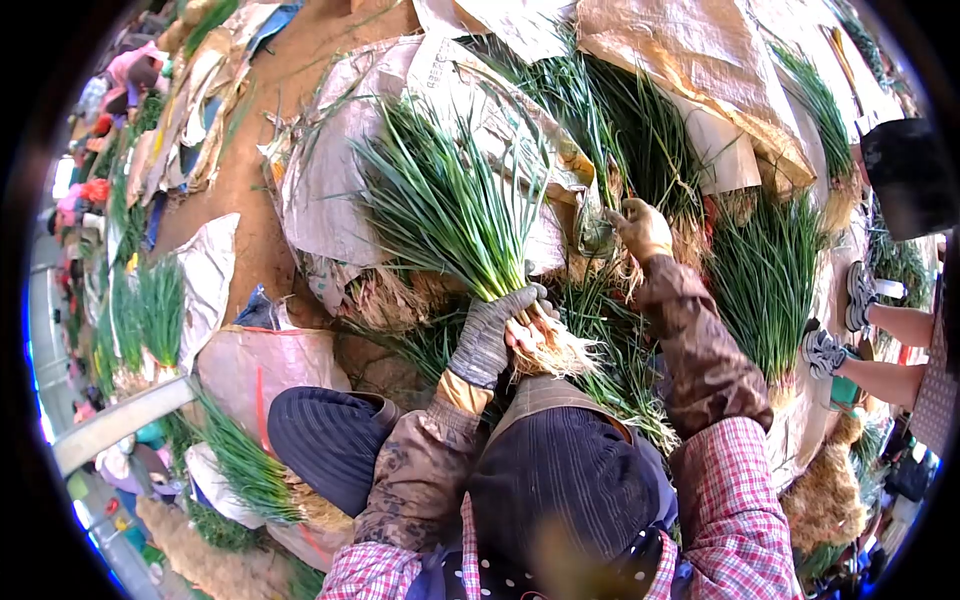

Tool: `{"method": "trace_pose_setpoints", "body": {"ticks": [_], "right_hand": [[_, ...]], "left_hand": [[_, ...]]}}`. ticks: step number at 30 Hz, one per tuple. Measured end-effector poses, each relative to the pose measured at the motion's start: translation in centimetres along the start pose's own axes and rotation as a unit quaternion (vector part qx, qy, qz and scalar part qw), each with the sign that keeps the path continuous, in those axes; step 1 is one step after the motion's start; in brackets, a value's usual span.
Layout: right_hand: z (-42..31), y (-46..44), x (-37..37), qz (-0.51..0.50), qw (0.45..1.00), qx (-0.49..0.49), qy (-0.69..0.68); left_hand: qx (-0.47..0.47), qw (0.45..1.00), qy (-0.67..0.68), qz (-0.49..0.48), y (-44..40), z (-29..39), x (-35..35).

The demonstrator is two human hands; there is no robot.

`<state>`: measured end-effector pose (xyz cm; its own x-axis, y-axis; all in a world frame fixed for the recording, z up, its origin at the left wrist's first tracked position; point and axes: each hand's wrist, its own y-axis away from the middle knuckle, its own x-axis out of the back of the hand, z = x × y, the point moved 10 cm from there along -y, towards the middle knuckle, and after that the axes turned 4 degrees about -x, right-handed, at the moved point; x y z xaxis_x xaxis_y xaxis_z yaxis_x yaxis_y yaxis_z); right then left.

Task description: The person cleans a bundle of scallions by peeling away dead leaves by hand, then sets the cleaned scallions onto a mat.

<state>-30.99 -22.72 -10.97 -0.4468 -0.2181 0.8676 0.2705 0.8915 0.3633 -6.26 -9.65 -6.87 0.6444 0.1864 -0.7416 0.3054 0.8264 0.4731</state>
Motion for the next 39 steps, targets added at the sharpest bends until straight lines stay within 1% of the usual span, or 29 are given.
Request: {"method": "trace_pose_setpoints", "body": {"ticks": [1, 3, 4, 5, 6, 9, 10, 12, 13, 14, 16, 18, 20, 21, 22, 23, 24, 25, 26, 28, 29, 30, 32, 33, 34, 36, 37, 38, 39], "right_hand": [[-0.8, -1.0, -0.6, -0.028, 0.999, 0.008, -0.013], [-5.4, 1.2, 0.1, -0.110, 0.973, 0.186, 0.084], [-2.5, -1.3, -1.8, -0.144, 0.978, 0.070, -0.130], [0.5, -3.4, -3.6, -0.132, 0.927, -0.041, -0.348], [-1.0, -2.1, -2.1, -0.126, 0.891, -0.029, -0.436], [-1.4, -0.3, -1.1, -0.130, 0.834, 0.012, -0.537], [-2.4, 2.1, -0.4, -0.156, 0.802, -0.026, -0.576], [-1.2, 2.3, -1.5, -0.099, 0.885, 0.053, -0.452], [-4.6, 5.8, 0.3, -0.164, 0.817, 0.118, -0.540], [-2.7, 5.4, -2.0, -0.142, 0.847, 0.092, -0.505], [-2.1, 7.3, -2.7, -0.074, 0.893, 0.069, -0.438], [-2.8, 8.8, -2.3, -0.055, 0.911, 0.089, -0.399], [-3.3, 10.6, -3.5, -0.113, 0.837, 0.031, -0.534], [-4.6, 11.8, -3.5, -0.128, 0.803, 0.043, -0.580], [-6.1, 13.5, -4.0, -0.207, 0.773, 0.018, -0.600], [-6.0, 14.1, -5.5, -0.216, 0.784, 0.011, -0.582], [-6.7, 14.5, -6.2, -0.225, 0.794, 0.003, -0.565], [-7.4, 14.5, -6.1, -0.231, 0.775, 0.006, -0.588], [-7.2, 13.8, -5.3, -0.204, 0.814, 0.007, -0.543], [-7.0, 11.9, -5.9, -0.227, 0.787, -0.081, -0.568], [-6.8, 10.8, -6.1, -0.221, 0.779, -0.091, -0.579], [-7.2, 9.9, -5.6, -0.187, 0.810, -0.056, -0.553], [-7.4, 10.1, -6.3, -0.201, 0.827, -0.054, -0.522], [-8.2, 11.3, -5.9, -0.223, 0.817, -0.078, -0.526], [-7.9, 11.3, -5.8, -0.159, 0.863, -0.017, -0.479], [-8.7, 13.0, -4.0, -0.128, 0.876, 0.035, -0.463], [-9.1, 13.7, -2.3, -0.093, 0.899, 0.083, -0.420], [-9.8, 14.4, -0.7, -0.010, 0.933, 0.181, -0.310], [-11.1, 15.7, 0.8, 0.048, 0.941, 0.244, -0.230]], "left_hand": [[0.011, 1.000, 0.015, 0.003, 0.0, -0.1, -0.1], [0.012, 1.000, 0.008, -0.001, -0.2, -0.2, 0.2], [0.014, 1.000, 0.005, -0.003, -0.2, -0.2, 0.1], [0.017, 1.000, 0.005, 0.008, 0.0, -0.1, 0.3], [0.020, 1.000, -0.003, 0.008, 0.0, -0.1, 0.3], [0.016, 1.000, -0.019, 0.003, 0.1, 0.1, 0.0], [0.002, 1.000, -0.020, -0.002, 0.1, 0.5, -0.6], [-0.012, 0.999, -0.029, -0.014, -0.1, 0.8, -1.1], [-0.011, 0.999, -0.037, -0.021, -0.3, 0.6, -1.1], [-0.010, 0.999, -0.045, -0.027, -0.3, 0.4, -1.2], [-0.028, 0.998, -0.046, -0.030, -0.2, 0.2, -1.5], [-0.045, 0.997, -0.063, -0.030, 0.0, 0.4, -1.9], [-0.045, 0.989, -0.136, -0.026, 0.5, 1.1, -2.2], [-0.025, 0.991, -0.132, -0.015, 0.4, 0.3, -1.4], [-0.007, 0.992, -0.128, -0.005, 0.4, -0.1, -1.0], [0.004, 0.994, -0.112, 0.010, 0.5, -0.6, -0.9], [0.018, 0.995, -0.096, -0.019, 0.5, -0.8, -1.0], [0.030, 0.993, -0.112, 0.001, 0.6, -1.0, -0.3], [0.042, 0.991, -0.127, 0.020, 0.7, -1.3, 0.3], [0.004, 0.990, -0.137, 0.031, 0.6, -0.3, -0.6], [-0.017, 0.989, -0.142, 0.037, 0.6, 0.2, -0.9], [-0.012, 0.989, -0.145, 0.041, 0.6, 0.2, -0.7], [-0.003, 0.987, -0.150, 0.051, 0.8, 0.2, -0.2], [-0.001, 0.989, -0.142, 0.046, 0.8, 0.1, 0.1], [0.001, 0.990, -0.134, 0.039, 0.7, -0.1, 0.6], [0.022, 0.993, -0.114, 0.029, 0.8, -0.3, 0.8], [0.025, 0.991, -0.129, 0.032, 0.8, -0.4, 1.2], [0.029, 0.989, -0.143, 0.036, 0.8, -0.6, 1.7], [0.027, 0.989, -0.143, 0.035, 0.7, -0.5, 2.0]]}}
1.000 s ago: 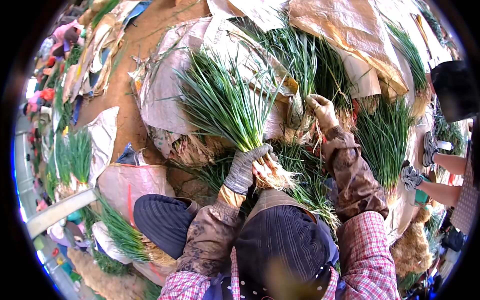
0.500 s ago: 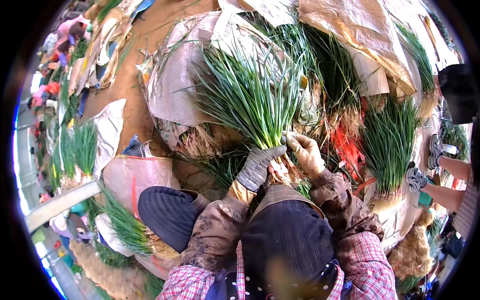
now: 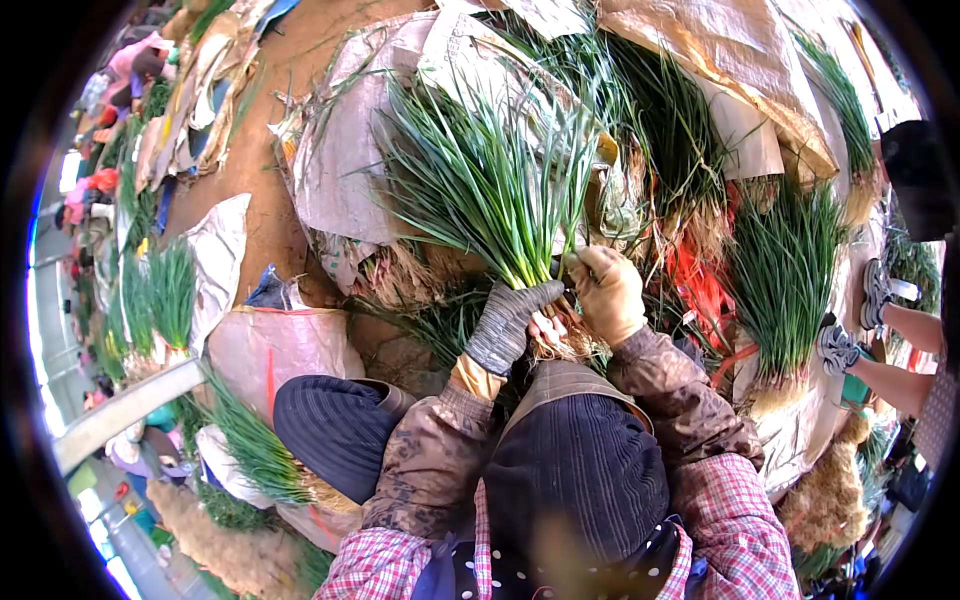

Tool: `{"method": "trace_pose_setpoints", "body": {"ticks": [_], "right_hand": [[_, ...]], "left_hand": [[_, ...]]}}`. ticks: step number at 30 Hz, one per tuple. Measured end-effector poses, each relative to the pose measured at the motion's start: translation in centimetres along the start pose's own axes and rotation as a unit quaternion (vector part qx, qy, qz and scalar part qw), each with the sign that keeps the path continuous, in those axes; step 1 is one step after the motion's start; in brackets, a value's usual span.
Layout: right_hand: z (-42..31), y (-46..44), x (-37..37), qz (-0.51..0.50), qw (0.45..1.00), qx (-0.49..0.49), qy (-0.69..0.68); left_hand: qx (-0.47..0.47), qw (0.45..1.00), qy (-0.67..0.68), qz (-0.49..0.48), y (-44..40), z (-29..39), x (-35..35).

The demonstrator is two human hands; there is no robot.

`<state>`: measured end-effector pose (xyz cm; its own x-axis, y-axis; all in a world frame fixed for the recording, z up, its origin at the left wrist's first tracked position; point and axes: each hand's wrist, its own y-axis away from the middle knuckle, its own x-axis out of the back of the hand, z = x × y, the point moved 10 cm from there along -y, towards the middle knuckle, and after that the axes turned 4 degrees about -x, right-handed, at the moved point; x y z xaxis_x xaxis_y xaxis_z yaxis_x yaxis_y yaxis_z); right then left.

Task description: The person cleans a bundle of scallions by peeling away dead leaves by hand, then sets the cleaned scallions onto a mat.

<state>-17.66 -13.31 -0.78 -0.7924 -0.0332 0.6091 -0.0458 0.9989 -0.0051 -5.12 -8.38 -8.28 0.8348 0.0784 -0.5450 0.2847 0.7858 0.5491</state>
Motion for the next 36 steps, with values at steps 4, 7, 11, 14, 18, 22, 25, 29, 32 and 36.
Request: {"method": "trace_pose_setpoints", "body": {"ticks": [4, 7, 11, 14, 18, 22, 25, 29, 32, 36], "right_hand": [[1.4, 1.2, -0.1, 0.002, 0.999, -0.008, -0.034], [4.1, 3.0, -1.4, 0.012, 0.982, -0.098, -0.158], [1.4, 5.2, -1.3, -0.042, 0.997, -0.028, -0.063], [6.2, 5.9, -0.6, -0.007, 0.932, -0.231, -0.280], [13.1, 9.6, -5.3, -0.331, 0.915, -0.173, 0.152], [10.6, 6.1, -5.0, -0.237, 0.940, -0.189, 0.159], [9.3, 0.3, -4.7, -0.165, 0.935, -0.281, 0.139], [14.4, 0.1, -7.6, -0.112, 0.940, -0.292, -0.136], [9.6, 1.4, -6.8, -0.161, 0.900, -0.306, -0.267], [2.9, 0.8, -3.9, -0.113, 0.948, -0.186, -0.234]], "left_hand": [[-0.064, 0.998, 0.013, 0.012, -0.2, 1.1, -0.3], [-0.069, 0.997, 0.014, 0.006, 0.6, 2.4, -1.6], [-0.057, 0.996, -0.075, 0.011, 0.6, 2.3, -0.2], [0.019, 0.995, -0.096, -0.013, 0.7, 1.8, 0.5], [-0.030, 0.998, -0.048, -0.022, 1.9, 5.3, -1.3], [0.001, 0.998, -0.040, -0.041, 1.6, 4.6, -0.8], [-0.043, 0.999, -0.004, -0.012, 1.6, 4.6, -0.8], [-0.051, 0.999, -0.006, -0.002, 0.8, 3.3, 1.0], [-0.001, 0.996, -0.093, 0.002, 0.7, 1.2, 2.1], [0.008, 0.997, -0.079, -0.001, 0.6, 0.7, 1.2]]}}
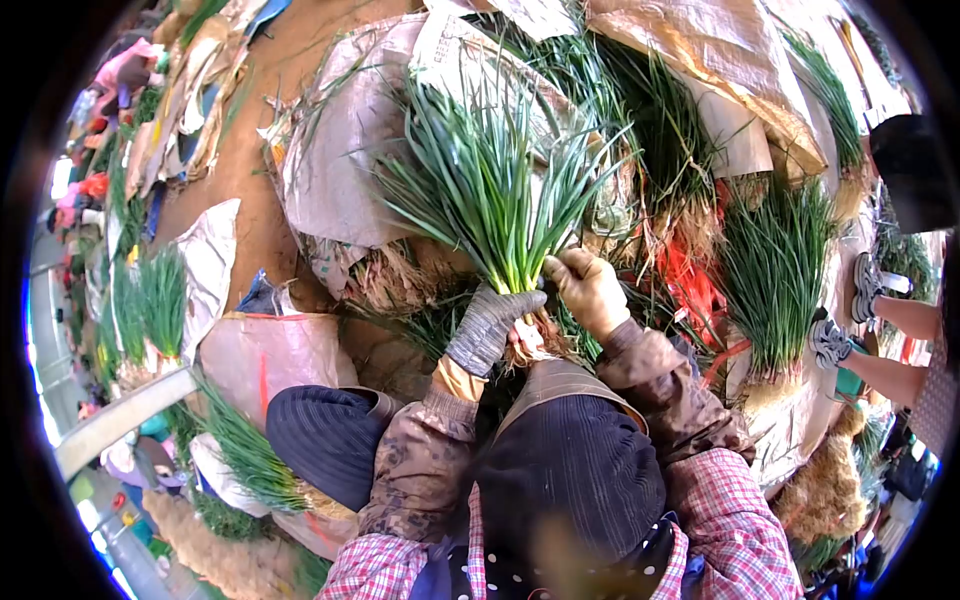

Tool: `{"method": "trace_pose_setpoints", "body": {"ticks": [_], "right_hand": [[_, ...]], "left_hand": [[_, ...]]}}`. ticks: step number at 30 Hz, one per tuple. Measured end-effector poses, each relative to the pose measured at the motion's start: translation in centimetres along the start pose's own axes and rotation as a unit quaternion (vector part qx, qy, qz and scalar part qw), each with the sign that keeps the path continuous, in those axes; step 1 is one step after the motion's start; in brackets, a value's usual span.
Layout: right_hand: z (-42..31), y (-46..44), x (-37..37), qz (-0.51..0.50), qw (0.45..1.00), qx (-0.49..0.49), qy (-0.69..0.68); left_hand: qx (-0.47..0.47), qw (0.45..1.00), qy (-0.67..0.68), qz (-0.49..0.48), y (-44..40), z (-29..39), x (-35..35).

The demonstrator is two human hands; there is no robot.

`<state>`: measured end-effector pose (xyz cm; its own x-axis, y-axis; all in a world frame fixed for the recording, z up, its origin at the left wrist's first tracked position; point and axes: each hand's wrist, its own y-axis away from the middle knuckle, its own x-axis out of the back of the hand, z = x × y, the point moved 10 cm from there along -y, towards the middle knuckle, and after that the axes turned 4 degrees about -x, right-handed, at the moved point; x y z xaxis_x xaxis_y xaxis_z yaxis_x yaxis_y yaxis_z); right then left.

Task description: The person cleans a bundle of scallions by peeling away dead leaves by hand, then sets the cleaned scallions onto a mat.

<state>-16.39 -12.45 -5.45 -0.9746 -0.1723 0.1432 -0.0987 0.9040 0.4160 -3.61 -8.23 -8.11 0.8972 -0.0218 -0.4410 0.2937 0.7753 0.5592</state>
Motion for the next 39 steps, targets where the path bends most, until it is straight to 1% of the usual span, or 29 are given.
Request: {"method": "trace_pose_setpoints", "body": {"ticks": [1, 3, 4, 5, 6, 7, 8, 9, 10, 11, 12, 13, 14, 15, 16, 17, 19, 20, 21, 22, 24, 27, 29, 30, 32, 34, 36, 37, 39], "right_hand": [[-3.3, 0.6, 0.2, 0.060, 0.941, 0.146, 0.300], [-6.7, 2.4, -0.3, 0.132, 0.860, 0.325, 0.370], [-6.7, 2.5, 0.0, 0.143, 0.855, 0.321, 0.381], [-4.4, 1.8, 1.5, 0.203, 0.866, 0.338, 0.308], [-1.0, -0.7, 3.9, 0.203, 0.924, 0.210, 0.247], [1.9, -2.1, 5.9, 0.199, 0.960, 0.078, 0.180], [1.8, -1.8, 6.5, 0.218, 0.936, 0.090, 0.262], [4.1, -3.1, 5.0, 0.098, 0.973, -0.001, 0.207], [6.4, -2.9, 3.9, -0.043, 0.941, -0.087, 0.324], [9.0, -1.1, 3.6, -0.183, 0.869, -0.172, 0.426], [8.7, -1.6, 5.5, -0.084, 0.892, -0.127, 0.425], [7.7, -2.6, 8.4, 0.026, 0.889, -0.096, 0.446], [7.0, -4.1, 11.1, 0.111, 0.887, -0.087, 0.439], [6.5, -5.8, 13.3, 0.173, 0.875, -0.095, 0.443], [6.0, -7.3, 15.5, 0.235, 0.860, -0.102, 0.441], [6.0, -8.4, 17.1, 0.272, 0.839, -0.126, 0.455], [4.4, -10.2, 17.3, 0.246, 0.832, -0.071, 0.492], [4.7, -10.9, 17.4, 0.224, 0.847, -0.090, 0.474], [6.0, -11.9, 17.9, 0.234, 0.854, -0.071, 0.459], [6.3, -12.5, 18.0, 0.244, 0.861, -0.052, 0.444], [7.3, -12.7, 17.9, 0.238, 0.886, -0.053, 0.395], [7.1, -10.8, 18.4, 0.316, 0.920, -0.011, 0.230], [6.9, -9.3, 20.4, 0.381, 0.917, -0.026, 0.114], [6.4, -9.6, 21.3, 0.387, 0.902, -0.032, 0.188], [5.5, -10.1, 23.2, 0.401, 0.852, -0.046, 0.333], [4.4, -11.2, 24.9, 0.374, 0.865, -0.111, 0.316], [3.9, -11.7, 26.0, 0.345, 0.873, -0.178, 0.296], [3.7, -12.0, 25.8, 0.337, 0.884, -0.186, 0.265], [3.1, -11.3, 23.4, 0.329, 0.930, -0.117, 0.119]], "left_hand": [[-0.004, 1.000, -0.027, 0.004, -0.2, 0.2, 0.4], [-0.055, 0.998, 0.013, 0.013, 0.0, 1.1, -0.2], [-0.031, 0.999, 0.043, -0.005, 0.2, 1.0, -0.8], [-0.007, 0.997, 0.073, -0.024, 0.5, 1.1, -1.2], [0.002, 0.991, 0.121, -0.050, 0.9, 1.3, -1.9], [0.009, 0.988, 0.136, -0.067, 1.3, 1.8, -2.3], [-0.022, 0.990, 0.119, -0.066, 1.5, 3.0, -2.4], [-0.055, 0.991, 0.101, -0.067, 1.5, 4.2, -2.4], [-0.014, 0.979, 0.154, -0.134, 1.2, 3.4, -2.6], [-0.046, 0.977, 0.183, -0.103, 1.1, 3.8, -1.9], [-0.068, 0.971, 0.206, -0.100, 0.8, 4.4, -1.9], [-0.091, 0.964, 0.230, -0.095, 0.7, 5.2, -2.0], [-0.096, 0.962, 0.243, -0.072, 1.1, 5.7, -2.0], [-0.118, 0.963, 0.236, -0.056, 1.0, 6.1, -2.1], [-0.106, 0.961, 0.250, -0.045, 0.7, 5.6, -2.1], [-0.095, 0.959, 0.265, -0.034, 0.3, 5.0, -1.9], [-0.069, 0.958, 0.278, -0.019, -0.3, 3.0, -1.2], [-0.057, 0.961, 0.269, -0.030, -0.4, 2.7, -1.2], [-0.045, 0.964, 0.261, -0.039, -0.4, 2.4, -1.3], [-0.046, 0.965, 0.258, -0.029, -0.2, 2.8, -1.4], [-0.050, 0.965, 0.258, -0.026, -0.4, 2.9, -1.3], [-0.039, 0.964, 0.263, -0.020, -0.8, 2.1, -1.1], [-0.029, 0.967, 0.254, -0.013, -0.9, 1.7, -1.0], [-0.022, 0.969, 0.246, -0.009, -0.8, 1.7, -1.0], [-0.022, 0.971, 0.239, -0.003, -0.8, 1.7, -1.0], [-0.032, 0.970, 0.239, 0.002, -0.7, 1.9, -0.9], [-0.021, 0.971, 0.237, -0.001, -0.9, 1.5, -0.8], [-0.015, 0.972, 0.236, -0.002, -0.9, 1.5, -0.8], [-0.011, 0.974, 0.225, -0.006, -0.7, 2.1, -1.1]]}}
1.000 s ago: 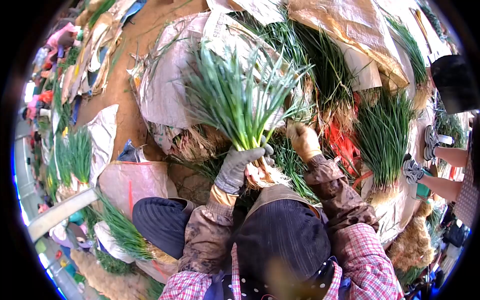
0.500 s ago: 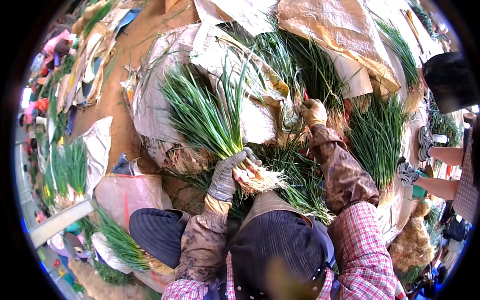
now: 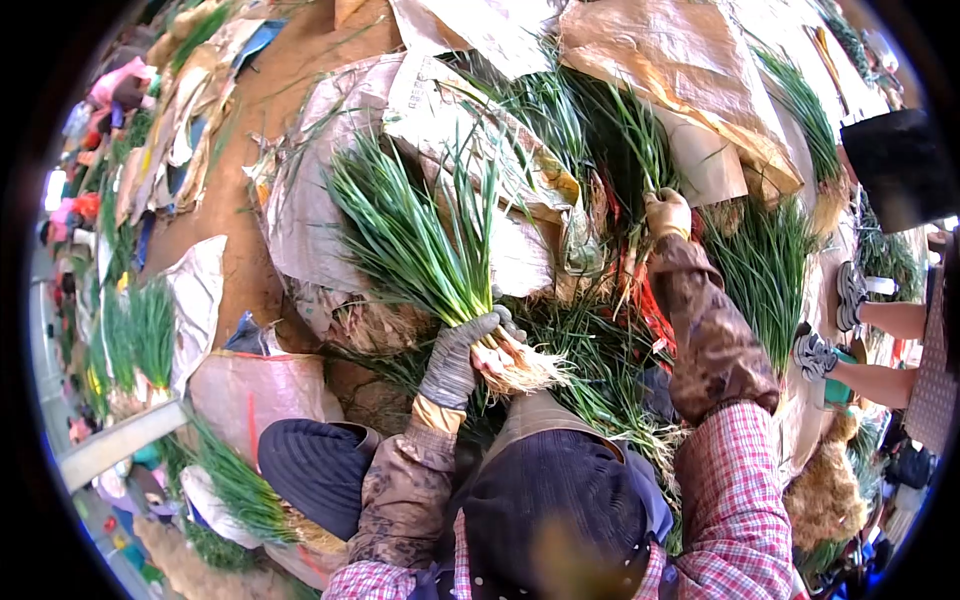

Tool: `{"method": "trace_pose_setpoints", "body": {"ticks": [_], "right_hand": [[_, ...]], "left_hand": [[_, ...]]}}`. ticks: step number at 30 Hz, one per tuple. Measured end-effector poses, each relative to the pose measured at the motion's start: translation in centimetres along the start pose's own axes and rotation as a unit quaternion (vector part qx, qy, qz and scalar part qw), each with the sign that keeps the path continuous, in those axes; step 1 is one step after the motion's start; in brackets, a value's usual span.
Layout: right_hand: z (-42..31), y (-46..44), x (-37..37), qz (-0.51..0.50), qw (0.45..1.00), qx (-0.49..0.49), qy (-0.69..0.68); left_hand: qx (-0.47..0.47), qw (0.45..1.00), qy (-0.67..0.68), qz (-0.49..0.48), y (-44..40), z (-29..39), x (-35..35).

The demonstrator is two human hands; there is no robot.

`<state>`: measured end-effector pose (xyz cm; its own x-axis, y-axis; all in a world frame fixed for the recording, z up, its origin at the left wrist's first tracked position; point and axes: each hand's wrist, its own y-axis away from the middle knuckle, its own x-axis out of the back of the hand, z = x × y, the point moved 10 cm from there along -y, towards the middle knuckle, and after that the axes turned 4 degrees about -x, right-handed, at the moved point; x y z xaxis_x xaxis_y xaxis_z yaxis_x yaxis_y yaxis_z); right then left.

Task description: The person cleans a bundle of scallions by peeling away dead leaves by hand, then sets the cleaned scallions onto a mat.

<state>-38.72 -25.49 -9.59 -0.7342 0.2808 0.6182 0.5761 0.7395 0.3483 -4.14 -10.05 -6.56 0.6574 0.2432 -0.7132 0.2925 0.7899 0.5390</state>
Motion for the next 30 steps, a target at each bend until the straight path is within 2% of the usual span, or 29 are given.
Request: {"method": "trace_pose_setpoints", "body": {"ticks": [1, 3, 4, 7, 8, 9, 10, 12, 13, 14, 15, 18, 22, 25, 30], "right_hand": [[-0.6, 1.8, -0.5, -0.014, 0.999, 0.017, -0.033], [-0.4, 4.1, -2.2, -0.036, 0.986, 0.052, 0.157], [-1.8, 7.4, -1.9, -0.011, 0.985, 0.108, 0.133], [-2.2, 16.9, -3.5, -0.106, 0.978, 0.178, -0.023], [-1.2, 19.5, -5.0, -0.183, 0.966, 0.169, -0.075], [-1.4, 22.6, -6.1, -0.289, 0.942, 0.131, -0.113], [-0.6, 24.9, -7.6, -0.322, 0.919, 0.205, -0.101], [1.6, 26.6, -8.5, -0.346, 0.909, 0.228, -0.035], [1.8, 26.9, -8.5, -0.391, 0.897, 0.198, -0.054], [3.1, 26.8, -9.0, -0.441, 0.876, 0.069, -0.185], [4.4, 26.9, -9.4, -0.454, 0.831, -0.066, -0.314], [5.7, 26.8, -9.9, -0.496, 0.795, -0.132, -0.322], [7.3, 26.1, -10.7, -0.529, 0.773, -0.134, -0.325], [8.5, 25.4, -11.4, -0.521, 0.782, -0.149, -0.308], [8.5, 25.1, -10.7, -0.480, 0.802, -0.115, -0.337]], "left_hand": [[0.003, 1.000, -0.005, 0.000, 0.2, 0.1, -0.2], [0.020, 1.000, -0.003, -0.004, 0.1, -0.7, 0.4], [0.023, 0.999, -0.004, -0.022, -0.2, -0.9, 0.1], [-0.026, 0.999, -0.034, -0.031, -0.2, -0.4, -1.8], [-0.042, 0.998, -0.047, -0.026, -0.3, -0.2, -2.0], [-0.017, 0.997, -0.070, -0.032, -0.3, -1.0, -1.2], [0.008, 0.995, -0.094, -0.040, -0.2, -1.8, -0.4], [0.037, 0.992, -0.106, -0.049, -0.2, -2.8, 0.7], [0.041, 0.993, -0.095, -0.049, -0.1, -3.0, 0.9], [0.045, 0.994, -0.084, -0.050, -0.1, -3.2, 1.2], [0.047, 0.993, -0.092, -0.058, 0.1, -2.6, 0.6], [0.022, 0.994, -0.094, -0.056, 0.7, -1.5, 0.0], [-0.025, 0.992, -0.118, -0.028, 0.7, -0.6, 0.2], [-0.023, 0.994, -0.104, -0.030, 0.8, -0.6, 0.0], [-0.028, 0.995, -0.089, -0.026, 0.9, -0.8, -0.2]]}}
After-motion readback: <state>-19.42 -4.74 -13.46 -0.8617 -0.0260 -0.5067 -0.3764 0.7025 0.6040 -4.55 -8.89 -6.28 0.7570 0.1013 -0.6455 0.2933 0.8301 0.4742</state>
